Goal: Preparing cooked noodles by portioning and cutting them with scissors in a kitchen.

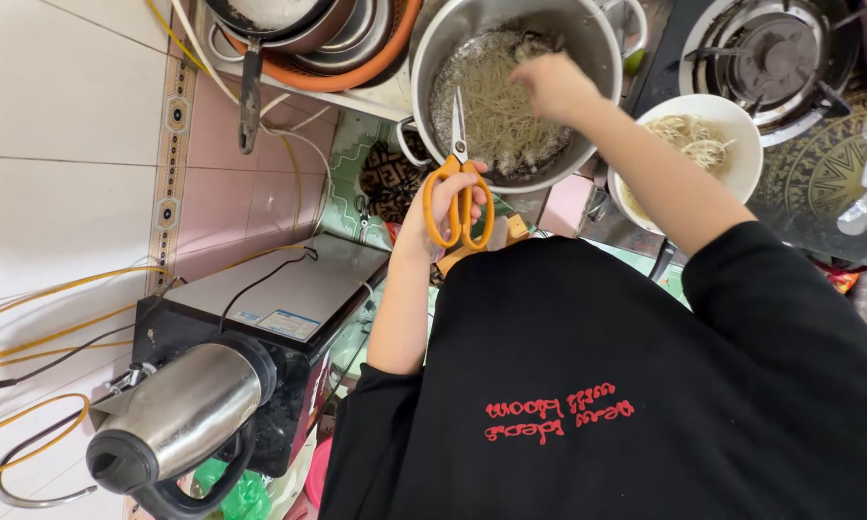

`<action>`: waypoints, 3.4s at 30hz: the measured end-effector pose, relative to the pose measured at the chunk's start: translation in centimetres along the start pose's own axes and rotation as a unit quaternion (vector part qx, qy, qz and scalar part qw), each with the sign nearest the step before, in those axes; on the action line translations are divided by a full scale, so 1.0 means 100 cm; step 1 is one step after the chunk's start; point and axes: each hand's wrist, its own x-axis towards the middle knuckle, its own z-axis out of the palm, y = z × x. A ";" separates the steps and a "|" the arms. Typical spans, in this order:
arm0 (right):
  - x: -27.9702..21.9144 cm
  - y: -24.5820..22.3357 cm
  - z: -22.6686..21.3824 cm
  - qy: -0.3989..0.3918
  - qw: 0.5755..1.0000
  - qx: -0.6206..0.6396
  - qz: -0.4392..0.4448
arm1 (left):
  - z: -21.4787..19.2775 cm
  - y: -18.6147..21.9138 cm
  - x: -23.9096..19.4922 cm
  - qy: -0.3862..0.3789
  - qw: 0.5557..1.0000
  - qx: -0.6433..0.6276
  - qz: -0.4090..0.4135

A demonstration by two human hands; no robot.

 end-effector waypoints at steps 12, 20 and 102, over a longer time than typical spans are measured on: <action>-0.071 -0.011 -0.020 0.097 0.903 -0.160 -0.387 | 0.005 -0.017 0.017 -0.027 0.999 0.043 -0.016; -0.108 -0.025 -0.038 0.051 0.950 -0.167 -0.259 | 0.004 -0.035 0.040 -0.059 0.997 0.043 -0.016; -0.158 0.202 -0.075 0.215 0.931 -0.260 -0.140 | 0.071 -0.047 0.044 -0.183 0.941 0.285 -0.008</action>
